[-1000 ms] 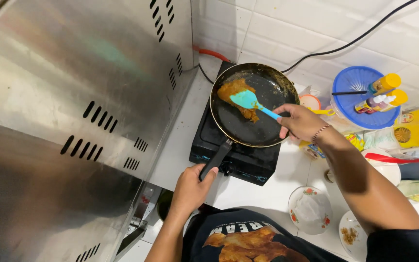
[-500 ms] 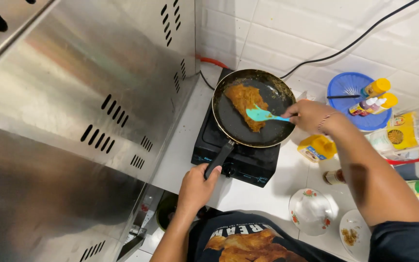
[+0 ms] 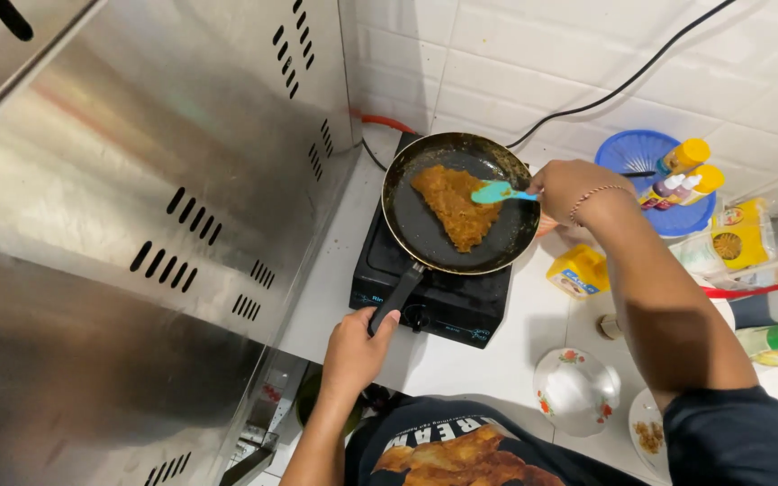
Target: Stirring and frying a thick food mixture in a pan, then moving to a sink area to handle bowls and clean.
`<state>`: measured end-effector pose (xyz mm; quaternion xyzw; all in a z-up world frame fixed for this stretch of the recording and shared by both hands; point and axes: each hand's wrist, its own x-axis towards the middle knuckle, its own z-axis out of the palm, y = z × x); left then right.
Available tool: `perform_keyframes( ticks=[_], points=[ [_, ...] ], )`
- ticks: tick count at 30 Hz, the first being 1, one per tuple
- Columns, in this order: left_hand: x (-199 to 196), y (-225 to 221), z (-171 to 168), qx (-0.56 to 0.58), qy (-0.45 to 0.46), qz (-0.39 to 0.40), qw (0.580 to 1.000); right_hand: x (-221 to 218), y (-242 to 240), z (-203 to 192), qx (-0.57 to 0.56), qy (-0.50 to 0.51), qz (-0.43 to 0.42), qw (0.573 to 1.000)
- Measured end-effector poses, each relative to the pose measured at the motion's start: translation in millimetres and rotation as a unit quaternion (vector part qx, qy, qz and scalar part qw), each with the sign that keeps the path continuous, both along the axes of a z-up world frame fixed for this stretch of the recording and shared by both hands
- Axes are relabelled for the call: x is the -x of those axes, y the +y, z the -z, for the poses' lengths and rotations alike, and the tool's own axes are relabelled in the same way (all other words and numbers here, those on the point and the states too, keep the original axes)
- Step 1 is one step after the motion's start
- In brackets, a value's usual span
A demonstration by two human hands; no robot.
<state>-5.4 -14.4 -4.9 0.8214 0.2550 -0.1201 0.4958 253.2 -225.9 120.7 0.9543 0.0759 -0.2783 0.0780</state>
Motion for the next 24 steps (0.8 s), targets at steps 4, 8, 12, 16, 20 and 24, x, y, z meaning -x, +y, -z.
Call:
perform_keyframes(
  ticks=[4, 8, 12, 16, 20, 24],
  points=[
    [0, -2, -4, 0.006, 0.021, -0.006, 1.000, 9, 11, 24, -0.075, -0.084, -0.043, 0.993],
    [2, -3, 2, -0.009, 0.003, -0.003, 1.000, 0, 18, 54, -0.021, -0.017, -0.109, 0.994],
    [3, -5, -3, -0.013, -0.011, -0.007, 1.000, 29, 12, -21, -0.029, -0.011, 0.004, 1.000],
    [2, -5, -2, -0.007, 0.008, -0.004, 1.000, -1, 0, 35, -0.005, -0.066, -0.078, 0.995],
    [1, -4, -1, 0.005, -0.017, -0.030, 0.999, -19, -39, 42, -0.050, -0.110, -0.108, 0.987],
    [-2, -5, -15, 0.038, 0.008, -0.036, 0.999, -62, -77, 54, 0.000, -0.118, -0.119, 0.986]
  ],
)
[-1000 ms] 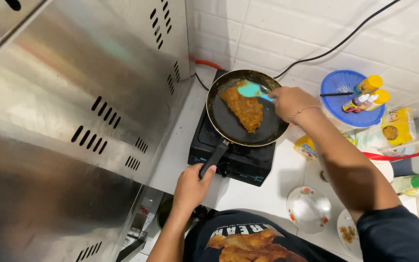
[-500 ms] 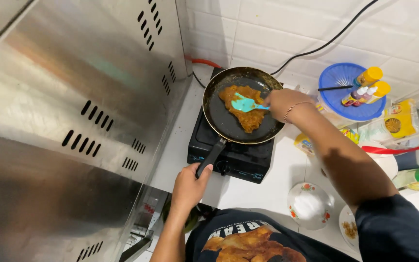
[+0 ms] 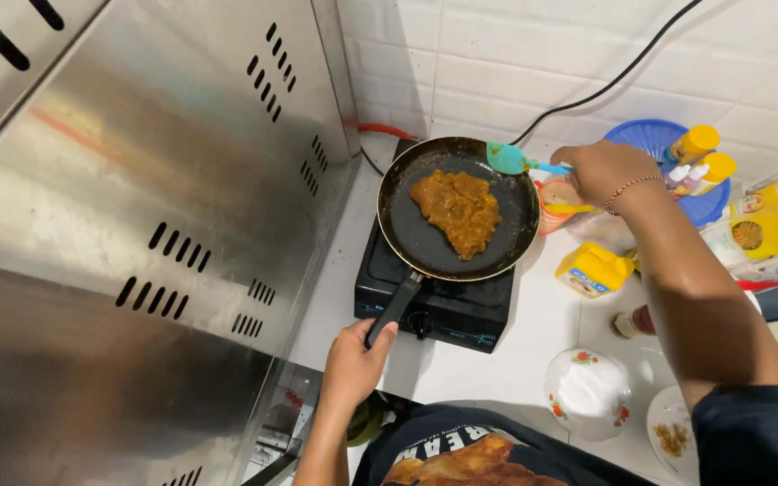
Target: Stirring and frying a thick food mixture in a pan, then moving to a sink area to handle bowls and clean.
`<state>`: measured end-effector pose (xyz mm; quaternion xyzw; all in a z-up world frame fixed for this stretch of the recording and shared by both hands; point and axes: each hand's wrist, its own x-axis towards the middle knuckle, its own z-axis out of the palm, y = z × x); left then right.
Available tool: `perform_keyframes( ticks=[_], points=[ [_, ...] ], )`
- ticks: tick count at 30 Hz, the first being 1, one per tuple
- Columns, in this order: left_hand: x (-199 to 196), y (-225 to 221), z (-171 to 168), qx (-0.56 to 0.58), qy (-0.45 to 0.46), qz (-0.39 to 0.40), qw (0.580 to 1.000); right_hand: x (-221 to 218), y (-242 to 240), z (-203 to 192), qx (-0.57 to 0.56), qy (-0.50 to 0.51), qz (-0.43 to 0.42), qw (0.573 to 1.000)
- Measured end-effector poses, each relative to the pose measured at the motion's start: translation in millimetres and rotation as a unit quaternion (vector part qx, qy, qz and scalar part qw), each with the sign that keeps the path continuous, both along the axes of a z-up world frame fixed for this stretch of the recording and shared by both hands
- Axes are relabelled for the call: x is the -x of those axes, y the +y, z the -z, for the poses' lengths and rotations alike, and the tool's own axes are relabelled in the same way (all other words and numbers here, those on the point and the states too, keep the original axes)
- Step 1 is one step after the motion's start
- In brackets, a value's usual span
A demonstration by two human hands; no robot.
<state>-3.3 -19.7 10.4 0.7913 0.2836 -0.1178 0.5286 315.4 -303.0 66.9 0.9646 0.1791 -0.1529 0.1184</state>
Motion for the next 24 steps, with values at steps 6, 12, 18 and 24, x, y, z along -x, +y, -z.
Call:
perform_keyframes(
  ticks=[6, 12, 18, 24],
  points=[
    [-1, 4, 4, -0.001, 0.005, 0.008, 1.000, -24, 34, 82, -0.131, 0.078, -0.103, 0.983],
    [-1, 3, 6, -0.009, 0.021, 0.013, 1.000, 41, 28, 56, -0.090, -0.036, -0.338, 0.936],
    [-2, 3, 3, 0.000, 0.029, 0.007, 1.000, 54, -10, 18, 0.098, 0.002, -0.250, 0.963],
    [-2, 0, -5, 0.003, 0.055, -0.002, 0.999, 49, -7, -6, 0.038, 0.025, -0.030, 0.999]
  ],
)
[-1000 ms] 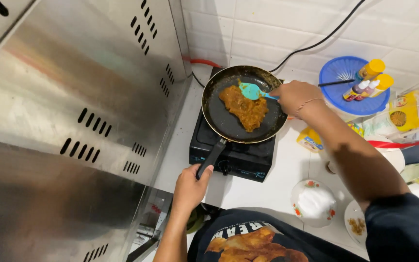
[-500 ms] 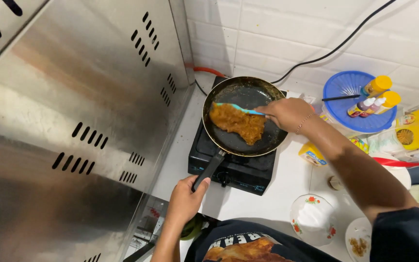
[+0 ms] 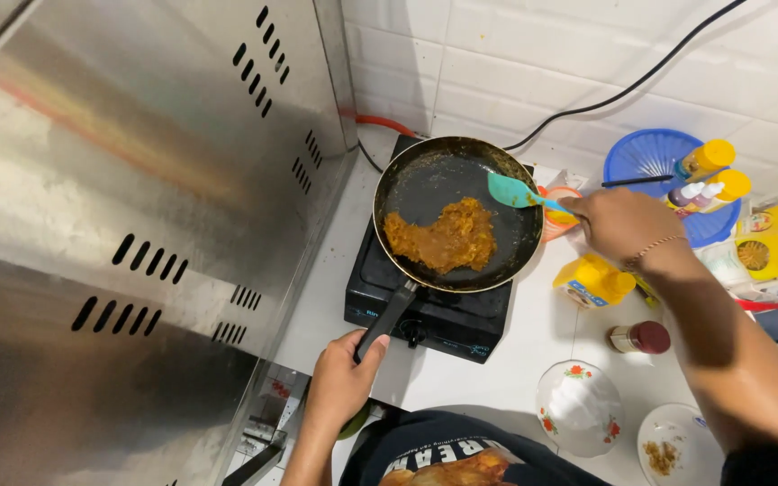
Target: Stirring and frying a thick food mixture in a pan, then moving to a sink area to handle bowls and clean.
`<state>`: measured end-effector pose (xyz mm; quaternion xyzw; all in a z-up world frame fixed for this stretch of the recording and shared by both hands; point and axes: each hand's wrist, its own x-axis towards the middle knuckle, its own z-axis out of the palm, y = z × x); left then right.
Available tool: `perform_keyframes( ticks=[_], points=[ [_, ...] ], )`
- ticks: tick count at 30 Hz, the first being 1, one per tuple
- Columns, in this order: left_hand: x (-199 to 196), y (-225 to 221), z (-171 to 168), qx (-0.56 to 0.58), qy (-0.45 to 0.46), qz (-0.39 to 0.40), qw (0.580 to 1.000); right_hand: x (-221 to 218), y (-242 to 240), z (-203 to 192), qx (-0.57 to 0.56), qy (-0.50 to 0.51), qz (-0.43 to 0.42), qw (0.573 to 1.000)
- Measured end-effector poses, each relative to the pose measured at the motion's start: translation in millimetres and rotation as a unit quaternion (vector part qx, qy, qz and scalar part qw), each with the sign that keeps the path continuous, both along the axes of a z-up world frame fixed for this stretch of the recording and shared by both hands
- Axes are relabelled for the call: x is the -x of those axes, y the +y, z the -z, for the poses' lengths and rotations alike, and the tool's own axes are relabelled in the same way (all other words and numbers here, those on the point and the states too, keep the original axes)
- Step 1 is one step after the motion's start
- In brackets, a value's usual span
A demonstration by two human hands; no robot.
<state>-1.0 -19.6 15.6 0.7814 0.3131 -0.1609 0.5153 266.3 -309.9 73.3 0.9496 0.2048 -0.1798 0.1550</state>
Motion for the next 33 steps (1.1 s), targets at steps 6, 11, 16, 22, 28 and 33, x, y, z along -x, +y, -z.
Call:
perform_keyframes(
  ticks=[6, 11, 16, 22, 28, 33],
  points=[
    [-1, 2, 3, -0.020, -0.006, 0.021, 1.000, -1, 22, 84, -0.237, 0.036, -0.059, 0.969],
    [0, 3, 10, -0.020, -0.012, 0.014, 1.000, 46, 33, 64, -0.099, -0.018, -0.157, 0.982],
    [1, 3, 8, -0.026, -0.005, 0.028, 0.999, 40, 8, 67, 0.003, -0.113, -0.261, 0.959],
    [1, 2, 6, -0.026, -0.012, 0.022, 0.999, 18, 1, -21, -0.019, 0.030, -0.007, 0.999],
    [-1, 2, 5, -0.036, -0.013, 0.026, 0.999, 3, -14, 19, -0.026, 0.104, -0.007, 0.994],
    [-3, 3, 2, -0.031, -0.006, 0.036, 0.999, 12, 10, 83, -0.208, 0.233, -0.126, 0.941]
  ],
)
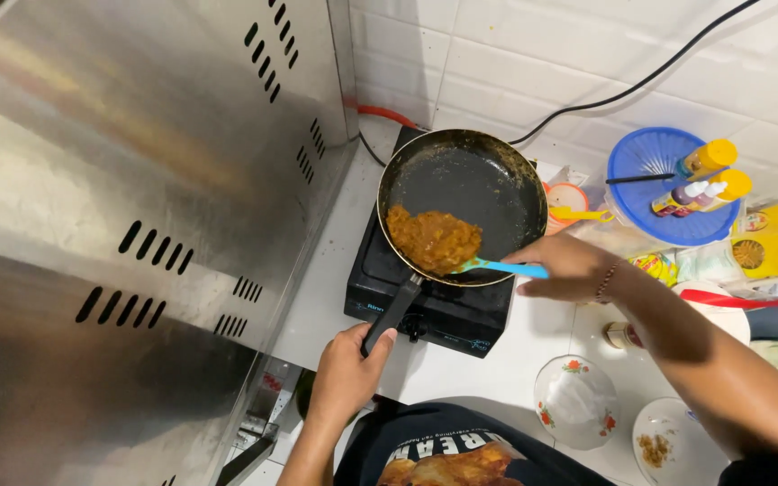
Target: Stirring and frying a thick food mixture in a pan, then moving to a sink area to handle bowls and clean.
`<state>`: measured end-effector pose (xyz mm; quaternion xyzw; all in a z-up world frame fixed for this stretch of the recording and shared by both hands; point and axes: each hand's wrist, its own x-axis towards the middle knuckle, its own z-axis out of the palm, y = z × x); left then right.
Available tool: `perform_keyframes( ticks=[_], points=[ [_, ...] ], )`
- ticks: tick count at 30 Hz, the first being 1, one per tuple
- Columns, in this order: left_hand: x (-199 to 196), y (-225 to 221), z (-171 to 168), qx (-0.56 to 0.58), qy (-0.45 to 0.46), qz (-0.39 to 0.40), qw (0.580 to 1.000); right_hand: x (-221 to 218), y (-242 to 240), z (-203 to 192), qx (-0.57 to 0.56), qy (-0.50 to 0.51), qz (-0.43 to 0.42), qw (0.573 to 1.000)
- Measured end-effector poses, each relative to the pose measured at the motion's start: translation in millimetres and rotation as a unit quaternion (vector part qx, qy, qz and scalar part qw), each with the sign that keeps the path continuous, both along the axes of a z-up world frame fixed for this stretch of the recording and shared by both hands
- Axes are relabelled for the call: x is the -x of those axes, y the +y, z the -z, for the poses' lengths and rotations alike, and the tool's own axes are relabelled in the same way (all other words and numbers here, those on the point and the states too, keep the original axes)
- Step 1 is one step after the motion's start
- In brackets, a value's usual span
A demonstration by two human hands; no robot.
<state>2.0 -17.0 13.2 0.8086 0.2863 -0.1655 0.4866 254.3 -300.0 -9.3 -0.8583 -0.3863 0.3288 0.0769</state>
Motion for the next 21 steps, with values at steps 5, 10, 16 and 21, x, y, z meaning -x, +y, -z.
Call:
perform_keyframes(
  ticks=[5, 10, 16, 21],
  points=[
    [2, 0, 2, 0.001, -0.013, 0.000, 1.000, 21, 47, -50, -0.044, 0.127, 0.248, 0.959],
    [1, 0, -4, 0.010, -0.004, -0.001, 1.000, 1, 51, -57, -0.133, 0.257, 0.413, 0.863],
    [1, 0, -2, 0.028, -0.010, -0.008, 1.000, -32, 23, -42, 0.073, -0.045, 0.202, 0.976],
    [2, -1, 2, 0.024, -0.008, -0.006, 1.000, -28, 26, -76, -0.015, -0.192, 0.200, 0.961]
  ],
)
